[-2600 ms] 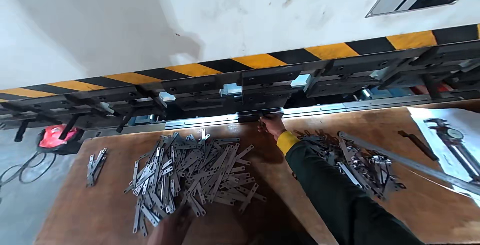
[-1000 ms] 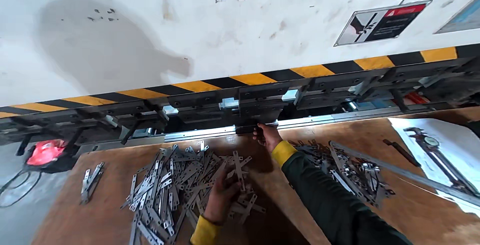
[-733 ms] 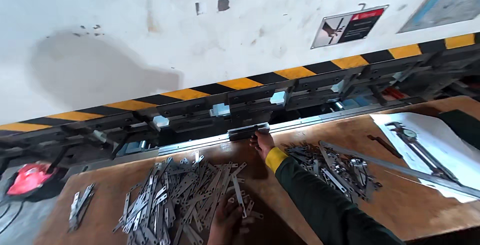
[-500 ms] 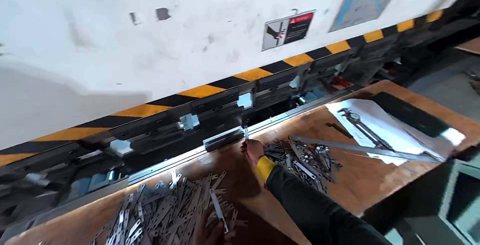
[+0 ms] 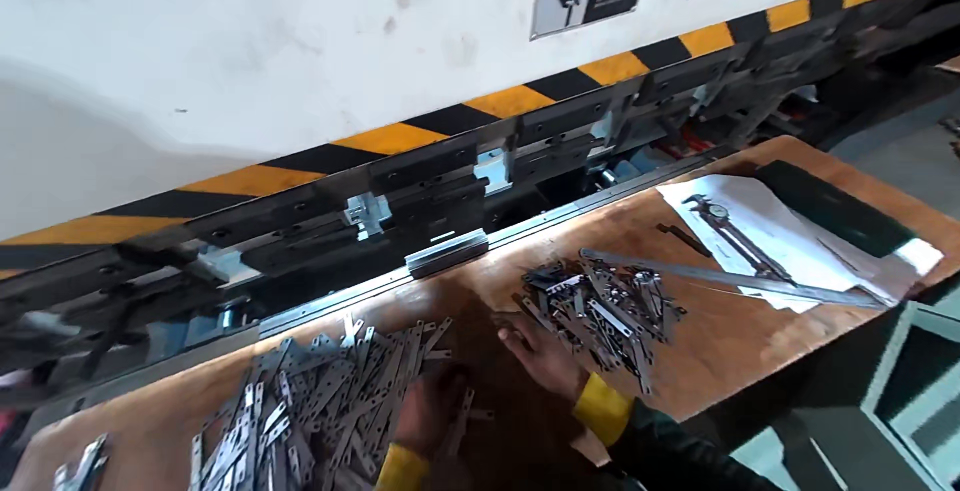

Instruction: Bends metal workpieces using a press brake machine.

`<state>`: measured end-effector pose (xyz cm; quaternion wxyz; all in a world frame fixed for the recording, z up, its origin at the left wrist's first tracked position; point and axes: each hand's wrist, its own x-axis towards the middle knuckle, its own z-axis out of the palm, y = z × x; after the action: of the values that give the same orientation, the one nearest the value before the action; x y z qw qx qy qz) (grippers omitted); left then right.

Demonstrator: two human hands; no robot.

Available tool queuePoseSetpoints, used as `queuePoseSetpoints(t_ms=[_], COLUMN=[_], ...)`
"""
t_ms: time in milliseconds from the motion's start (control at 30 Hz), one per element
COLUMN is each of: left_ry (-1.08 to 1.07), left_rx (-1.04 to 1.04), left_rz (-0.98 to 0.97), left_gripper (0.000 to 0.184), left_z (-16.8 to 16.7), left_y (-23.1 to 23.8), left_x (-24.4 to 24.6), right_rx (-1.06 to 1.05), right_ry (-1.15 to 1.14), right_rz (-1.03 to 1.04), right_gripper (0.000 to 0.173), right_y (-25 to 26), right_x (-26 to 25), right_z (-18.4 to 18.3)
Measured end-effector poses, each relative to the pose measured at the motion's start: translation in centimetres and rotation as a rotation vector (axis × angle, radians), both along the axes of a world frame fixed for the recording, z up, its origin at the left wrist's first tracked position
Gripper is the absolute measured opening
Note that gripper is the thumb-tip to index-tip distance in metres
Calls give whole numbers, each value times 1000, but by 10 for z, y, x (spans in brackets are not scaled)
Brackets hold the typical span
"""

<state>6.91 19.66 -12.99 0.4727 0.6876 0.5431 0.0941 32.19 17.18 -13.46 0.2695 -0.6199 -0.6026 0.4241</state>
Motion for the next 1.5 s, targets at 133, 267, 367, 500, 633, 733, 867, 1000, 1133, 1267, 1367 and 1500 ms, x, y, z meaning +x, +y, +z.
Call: queuePoseSetpoints(t_ms=[133, 267, 367, 500, 633, 733, 867, 1000, 1133, 1267, 1367, 1500], left_ry=[98, -66, -134, -154, -178, -170, -205, -187, -196, -203, -205, -180], left_rx=[117, 306, 362, 222, 93, 27, -1, 30, 38, 77, 96, 92], left_rz=[-2, 278, 337, 288, 327, 361, 419, 435, 442, 460, 476, 500], left_gripper=[35, 47, 40, 35, 36, 37, 36, 35, 34, 34, 34, 35], left_z=[12, 12, 7, -7, -26, -33, -40, -37, -34, -37, -37, -37], left_y=[36, 56, 47, 2, -50, -77, -84, -77, -68, -63, -60, -54], left_x=[10, 1, -10, -16, -21, -24, -32, -38, -42, -46, -49, -53], right_rx=[-131, -219, -257, -289, -310, -311, -294, -285, -287, -288, -282, -274], right_ry=[-306, -13, 140, 142, 232, 286, 287, 293, 326, 326, 329, 333], right_rz=[438, 170, -76, -213, -297, -331, -339, -346, -360, -366, -369, -369], right_gripper=[39, 36, 38, 37, 36, 33, 31, 31, 30, 30, 30, 28], right_y=[25, 63, 108, 163, 179, 179, 182, 183, 184, 181, 181, 183], right_x=[-16, -22, -29, -38, -50, -50, -47, -48, -48, -51, -52, -50], right_z=[16, 4, -8, -31, -26, -30, -40, -41, -39, -33, -35, -38])
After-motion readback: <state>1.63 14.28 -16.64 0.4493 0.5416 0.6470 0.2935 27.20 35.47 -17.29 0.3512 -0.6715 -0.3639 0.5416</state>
